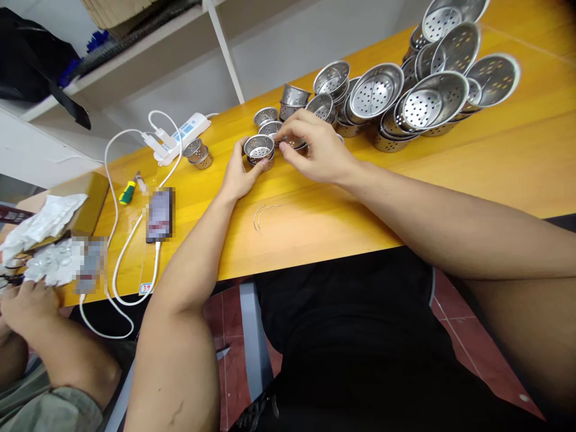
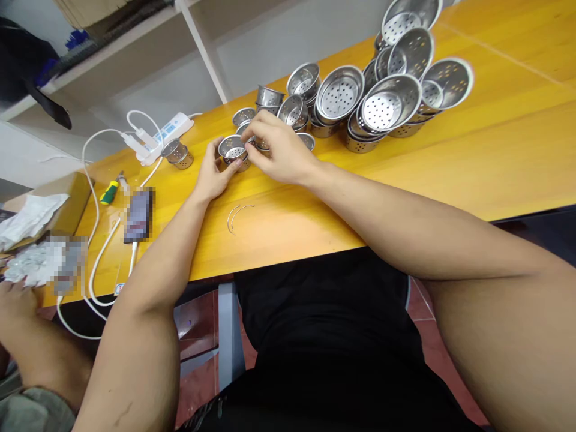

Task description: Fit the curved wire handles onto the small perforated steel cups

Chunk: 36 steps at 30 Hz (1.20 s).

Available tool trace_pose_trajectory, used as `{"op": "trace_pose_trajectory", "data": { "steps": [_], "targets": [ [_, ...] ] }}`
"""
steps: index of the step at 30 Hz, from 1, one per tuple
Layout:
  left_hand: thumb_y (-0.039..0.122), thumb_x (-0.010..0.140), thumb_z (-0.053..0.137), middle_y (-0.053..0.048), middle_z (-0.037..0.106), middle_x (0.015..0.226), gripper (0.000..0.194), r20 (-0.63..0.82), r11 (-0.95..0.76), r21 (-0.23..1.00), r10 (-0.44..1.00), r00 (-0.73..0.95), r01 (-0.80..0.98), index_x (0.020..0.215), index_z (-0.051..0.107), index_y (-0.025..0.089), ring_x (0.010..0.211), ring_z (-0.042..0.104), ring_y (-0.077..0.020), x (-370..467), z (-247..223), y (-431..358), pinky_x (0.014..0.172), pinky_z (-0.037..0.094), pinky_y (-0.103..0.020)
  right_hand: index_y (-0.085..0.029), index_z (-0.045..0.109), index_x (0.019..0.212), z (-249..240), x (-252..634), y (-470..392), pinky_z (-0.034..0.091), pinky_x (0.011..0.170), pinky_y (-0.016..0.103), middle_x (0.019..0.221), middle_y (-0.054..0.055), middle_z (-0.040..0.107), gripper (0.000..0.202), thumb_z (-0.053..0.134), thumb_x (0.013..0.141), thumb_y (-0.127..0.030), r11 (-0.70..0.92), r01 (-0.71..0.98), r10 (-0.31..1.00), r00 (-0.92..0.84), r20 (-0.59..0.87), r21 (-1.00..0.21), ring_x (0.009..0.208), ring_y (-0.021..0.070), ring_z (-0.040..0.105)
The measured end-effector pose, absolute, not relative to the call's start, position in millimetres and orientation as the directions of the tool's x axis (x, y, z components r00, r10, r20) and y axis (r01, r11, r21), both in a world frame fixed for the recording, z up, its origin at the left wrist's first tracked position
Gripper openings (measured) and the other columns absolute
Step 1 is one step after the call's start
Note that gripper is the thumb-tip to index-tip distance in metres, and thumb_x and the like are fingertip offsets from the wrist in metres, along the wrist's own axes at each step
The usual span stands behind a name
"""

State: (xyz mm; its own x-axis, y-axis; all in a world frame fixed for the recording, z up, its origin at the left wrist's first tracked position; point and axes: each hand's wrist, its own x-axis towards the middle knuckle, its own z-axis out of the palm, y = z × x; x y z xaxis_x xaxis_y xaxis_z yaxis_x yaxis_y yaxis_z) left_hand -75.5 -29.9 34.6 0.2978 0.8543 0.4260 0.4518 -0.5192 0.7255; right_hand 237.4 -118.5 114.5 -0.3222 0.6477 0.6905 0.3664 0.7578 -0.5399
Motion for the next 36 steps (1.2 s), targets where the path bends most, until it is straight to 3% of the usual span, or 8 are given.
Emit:
{"op": "trace_pose_trajectory", "data": {
  "steps": [6,13,20,23,27,29,32,36],
  "targets": [
    [0.055,0.079,0.126,-0.018,0.059,0.172,0.11,0.438,-0.354,0.719,0.899,0.004,0.598,0.166,0.062,0.031,0.157,0.075,-0.0422,-83.4,48.6,-25.1,0.148,0.06,-0.066,-0.032,0.088,0.133,119.5,236.7,-123.5,0.069,0.127,0.063,0.143,0.015,0.086,0.024,0.072,0.126,-0.048,0.746,0.407,0.66,-0.347,0.666,-0.528,0.137,0.0414,0.081],
    [0.02,0.094,0.11,-0.012,0.061,0.157,0.082,0.417,-0.278,0.768,0.901,-0.122,0.577,0.153,0.055,0.032,0.127,0.083,-0.0294,-84.4,45.7,-14.7,0.142,0.065,-0.062,-0.031,0.088,0.136,125.0,236.5,-128.3,0.069,0.126,0.066,0.146,0.017,0.086,0.026,0.072,0.126,-0.049,0.715,0.44,0.695,-0.36,0.622,-0.544,0.137,0.0428,0.081],
    [0.011,0.1,0.095,-0.015,0.071,0.176,0.061,0.327,-0.314,0.784,0.942,0.074,0.536,0.149,0.065,0.029,0.171,0.076,-0.036,-73.9,55.2,-28.8,0.152,0.06,-0.064,-0.03,0.09,0.137,130.7,236.2,-131.9,0.069,0.123,0.067,0.141,0.018,0.086,0.027,0.071,0.126,-0.046,0.696,0.46,0.717,-0.411,0.563,-0.551,0.13,0.0434,0.082],
    [0.007,0.101,0.094,-0.016,0.076,0.177,0.056,0.382,-0.368,0.676,0.916,0.123,0.639,0.149,0.071,0.024,0.177,0.071,-0.0337,-64.8,73.1,-46.5,0.16,0.051,-0.064,-0.03,0.09,0.133,132.3,236.6,-132.4,0.068,0.123,0.065,0.141,0.017,0.087,0.027,0.069,0.125,-0.045,0.695,0.454,0.719,-0.415,0.558,-0.558,0.129,0.0426,0.082],
    [0.016,0.11,0.085,-0.017,0.059,0.196,0.047,0.578,-0.507,0.506,0.8,0.162,0.697,0.153,0.069,0.025,0.193,0.052,-0.0279,-66.9,105.9,-67.3,0.172,0.031,-0.063,-0.029,0.088,0.127,128.8,238.4,-129.8,0.068,0.117,0.059,0.135,0.017,0.088,0.027,0.066,0.124,-0.044,0.73,0.393,0.68,-0.504,0.533,-0.559,0.122,0.0391,0.082],
    [0.026,0.109,0.089,-0.016,0.049,0.204,0.057,0.685,-0.522,0.439,0.721,0.103,0.731,0.16,0.064,0.027,0.201,0.039,-0.0312,-76.8,118.5,-69.4,0.173,0.029,-0.063,-0.026,0.088,0.129,123.7,238.8,-128.0,0.068,0.114,0.057,0.134,0.017,0.088,0.028,0.068,0.123,-0.044,0.762,0.349,0.626,-0.613,0.482,-0.545,0.12,0.0377,0.082],
    [0.051,0.103,0.101,-0.011,0.035,0.213,0.079,0.687,-0.348,0.526,0.712,-0.147,0.776,0.166,0.058,0.03,0.211,0.011,-0.0376,-100.8,124.8,-59.8,0.175,0.021,-0.065,-0.02,0.088,0.142,114.5,235.4,-129.0,0.066,0.117,0.058,0.143,0.021,0.086,0.038,0.069,0.122,-0.047,0.818,0.27,0.501,-0.769,0.398,-0.507,0.128,0.0392,0.082],
    [0.023,0.096,0.095,-0.022,0.032,0.209,0.098,0.598,-0.1,0.624,0.7,-0.391,0.775,0.176,0.038,0.028,0.208,0.023,-0.0385,-142.2,109.3,-36.0,0.177,0.015,-0.062,-0.013,0.08,0.168,104.0,221.3,-140.7,0.059,0.131,0.06,0.163,0.027,0.079,0.057,0.07,0.126,-0.051,0.889,0.159,0.328,-0.875,0.355,-0.429,0.147,0.0434,0.075]
  ]
}}
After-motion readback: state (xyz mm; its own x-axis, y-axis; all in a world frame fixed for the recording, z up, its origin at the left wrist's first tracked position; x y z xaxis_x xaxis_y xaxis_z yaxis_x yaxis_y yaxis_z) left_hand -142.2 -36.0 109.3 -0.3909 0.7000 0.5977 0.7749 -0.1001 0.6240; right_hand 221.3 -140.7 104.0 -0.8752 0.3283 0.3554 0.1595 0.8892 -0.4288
